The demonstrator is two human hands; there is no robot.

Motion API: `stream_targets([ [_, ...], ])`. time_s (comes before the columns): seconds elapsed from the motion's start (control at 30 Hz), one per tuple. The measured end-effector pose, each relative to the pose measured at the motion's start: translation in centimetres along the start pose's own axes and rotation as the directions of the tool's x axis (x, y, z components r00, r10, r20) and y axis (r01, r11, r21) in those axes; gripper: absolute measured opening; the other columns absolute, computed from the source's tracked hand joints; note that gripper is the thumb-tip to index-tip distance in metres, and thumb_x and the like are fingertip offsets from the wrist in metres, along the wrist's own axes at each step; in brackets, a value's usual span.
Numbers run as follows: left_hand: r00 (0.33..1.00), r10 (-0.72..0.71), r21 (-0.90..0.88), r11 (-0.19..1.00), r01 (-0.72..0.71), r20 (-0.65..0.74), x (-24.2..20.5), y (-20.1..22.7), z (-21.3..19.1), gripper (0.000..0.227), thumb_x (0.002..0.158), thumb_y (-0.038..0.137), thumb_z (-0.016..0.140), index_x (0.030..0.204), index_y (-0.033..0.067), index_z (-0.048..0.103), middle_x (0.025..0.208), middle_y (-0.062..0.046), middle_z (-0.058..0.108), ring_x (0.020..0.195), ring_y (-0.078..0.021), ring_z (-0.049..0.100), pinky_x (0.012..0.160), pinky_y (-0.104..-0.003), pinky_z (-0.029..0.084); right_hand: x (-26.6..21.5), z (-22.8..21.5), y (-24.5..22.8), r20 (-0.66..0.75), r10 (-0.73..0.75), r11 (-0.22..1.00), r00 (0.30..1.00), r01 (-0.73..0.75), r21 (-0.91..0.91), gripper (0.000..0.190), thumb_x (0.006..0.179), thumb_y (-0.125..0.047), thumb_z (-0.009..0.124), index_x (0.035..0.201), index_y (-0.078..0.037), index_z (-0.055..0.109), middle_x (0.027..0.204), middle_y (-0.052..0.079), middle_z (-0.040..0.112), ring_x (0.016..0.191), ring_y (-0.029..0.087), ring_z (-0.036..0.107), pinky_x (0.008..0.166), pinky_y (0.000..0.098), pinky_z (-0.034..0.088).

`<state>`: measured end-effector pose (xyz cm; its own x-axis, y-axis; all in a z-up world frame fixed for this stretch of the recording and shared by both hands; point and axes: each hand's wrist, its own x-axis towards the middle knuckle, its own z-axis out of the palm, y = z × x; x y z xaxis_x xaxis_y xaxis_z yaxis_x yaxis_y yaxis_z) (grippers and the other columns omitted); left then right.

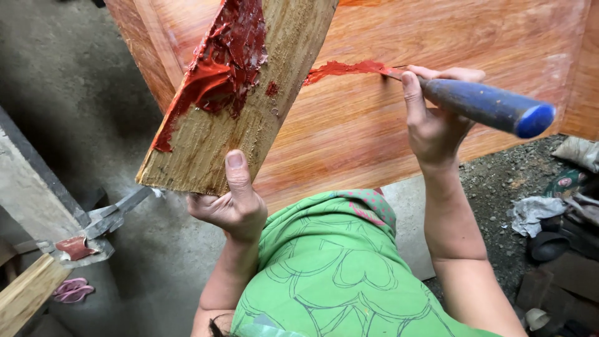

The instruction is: The person uses a putty knife to apply red filler into a crack on a wooden board. They hold a separate piece of wood with filler in their left hand and repeatedly scoop and spread the material into the gap on the board.

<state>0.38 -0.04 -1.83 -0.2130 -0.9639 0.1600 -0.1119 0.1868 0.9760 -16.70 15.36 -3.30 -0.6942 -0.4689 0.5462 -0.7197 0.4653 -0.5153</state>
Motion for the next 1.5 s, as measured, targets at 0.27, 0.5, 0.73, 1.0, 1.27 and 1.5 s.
stream_targets([
  [0.27,0.954,-0.235,0.014,0.972,0.236,0.187,0.5,2.1,0.6,0.022,0.076,0.013,0.059,0.092,-0.0012,0.055,0.089,-0.01,0.06,0.081,-0.018,0.059,0.076,-0.031,0.049,2.6,-2.0,-2.2,-0.175,0.311,0.792,0.934,-0.153,0.591,0.029,0.086,0.001,0.06,0.092,-0.003,0.032,0.087,0.016,0.043,0.073,0.037,0.057,0.063,0.0459,0.053],
  [0.5,0.909,-0.164,-0.104,0.97,0.219,0.384,-0.5,2.5,0.9,0.03,0.078,0.01,0.057,0.102,-0.0052,0.048,0.095,-0.015,0.059,0.087,-0.0213,0.059,0.081,-0.03,0.049,3.2,-1.1,-4.2,-0.321,0.245,0.874,0.915,-0.065,0.481,0.027,0.08,0.0,0.064,0.084,0.005,0.038,0.078,0.014,0.043,0.058,0.032,0.059,0.052,0.0361,0.049],
  [0.73,0.932,-0.054,-0.049,0.996,0.077,0.358,-1.0,2.1,0.7,0.025,0.078,0.011,0.058,0.098,-0.0034,0.053,0.092,-0.013,0.061,0.084,-0.021,0.062,0.078,-0.03,0.051,4.8,0.0,-7.5,-0.245,0.266,0.822,0.932,-0.086,0.563,0.03,0.078,-0.004,0.066,0.087,-0.005,0.037,0.071,0.01,0.047,0.065,0.022,0.057,0.064,0.029,0.05],
  [1.0,0.919,0.032,0.072,0.995,-0.065,0.393,-1.4,1.9,0.4,0.019,0.079,0.016,0.058,0.09,0.0006,0.057,0.083,-0.009,0.063,0.076,-0.0183,0.063,0.066,-0.028,0.051,5.5,0.3,-8.7,-0.226,0.285,0.759,0.932,-0.075,0.646,0.03,0.08,-0.01,0.063,0.088,-0.006,0.034,0.07,0.012,0.046,0.065,0.031,0.059,0.063,0.0346,0.052],
  [1.27,0.905,0.112,0.05,0.988,-0.145,0.411,-1.2,2.0,0.3,0.02,0.079,0.016,0.058,0.089,-0.0015,0.055,0.08,-0.01,0.063,0.068,-0.0193,0.064,0.058,-0.027,0.052,5.4,0.0,-9.2,-0.141,0.14,0.769,0.98,-0.018,0.639,0.03,0.081,-0.003,0.06,0.088,-0.006,0.031,0.07,0.017,0.048,0.069,0.036,0.062,0.059,0.0298,0.047],
  [1.5,0.889,0.181,0.06,0.972,-0.226,0.42,-1.5,1.0,0.2,0.018,0.078,0.017,0.06,0.086,0.0025,0.054,0.066,-0.003,0.058,0.045,-0.0129,0.05,0.042,-0.028,0.042,5.3,-0.7,-9.0,-0.061,0.137,0.764,0.989,-0.066,0.642,0.029,0.082,-0.003,0.059,0.088,-0.007,0.031,0.071,0.016,0.051,0.071,0.031,0.061,0.063,0.0293,0.048],
])
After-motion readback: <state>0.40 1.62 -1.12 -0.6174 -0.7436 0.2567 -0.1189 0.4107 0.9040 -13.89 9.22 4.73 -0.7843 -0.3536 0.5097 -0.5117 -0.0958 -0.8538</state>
